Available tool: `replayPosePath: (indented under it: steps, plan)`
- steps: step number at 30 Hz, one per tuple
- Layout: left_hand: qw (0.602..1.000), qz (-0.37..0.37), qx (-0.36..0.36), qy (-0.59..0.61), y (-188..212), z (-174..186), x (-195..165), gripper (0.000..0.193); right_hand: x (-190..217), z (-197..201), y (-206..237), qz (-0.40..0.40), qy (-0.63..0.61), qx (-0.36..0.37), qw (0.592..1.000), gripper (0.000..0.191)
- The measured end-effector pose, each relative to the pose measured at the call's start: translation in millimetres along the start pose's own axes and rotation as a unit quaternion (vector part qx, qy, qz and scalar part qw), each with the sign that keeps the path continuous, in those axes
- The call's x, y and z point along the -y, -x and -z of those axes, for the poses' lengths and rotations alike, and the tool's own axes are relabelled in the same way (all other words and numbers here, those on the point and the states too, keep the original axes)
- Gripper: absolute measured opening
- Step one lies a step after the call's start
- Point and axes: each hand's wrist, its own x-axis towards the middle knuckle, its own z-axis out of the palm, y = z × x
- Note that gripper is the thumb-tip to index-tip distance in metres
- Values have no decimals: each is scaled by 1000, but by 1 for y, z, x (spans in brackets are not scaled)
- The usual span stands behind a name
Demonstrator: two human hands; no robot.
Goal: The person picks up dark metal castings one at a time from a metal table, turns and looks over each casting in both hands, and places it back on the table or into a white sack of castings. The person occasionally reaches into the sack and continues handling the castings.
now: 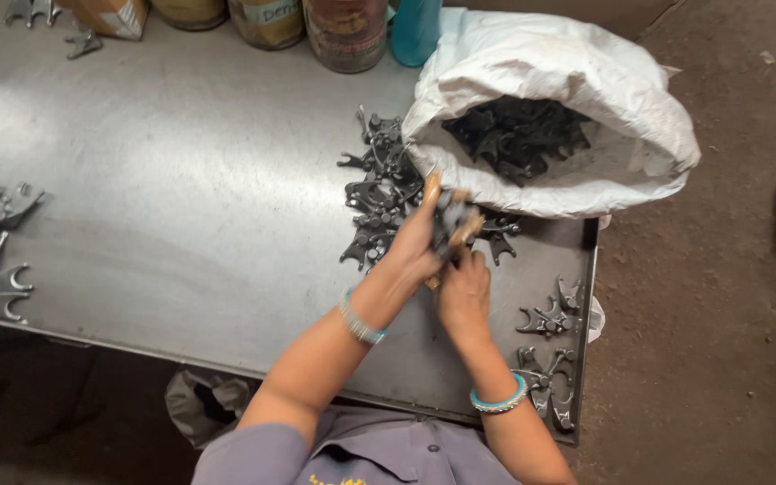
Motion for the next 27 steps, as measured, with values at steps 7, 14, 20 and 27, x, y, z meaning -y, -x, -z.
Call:
replayPosePath:
  steps: [7,14,20,27]
  plan:
    - [992,-88,62,-64,-100,-92,-19,47,12,4,-6,34,-29,-78,996,39]
    - [952,-145,44,-267,-18,-6,-29,39,-8,2,8,37,-95,-26,994,36]
    - [893,-178,29,-413,67,47,-32,33,-37,-4,39,-71,-493,38,866,39]
    - [870,-145,-38,-469,98,102,4,38,-60,-16,59,-204,-850,53,484,50]
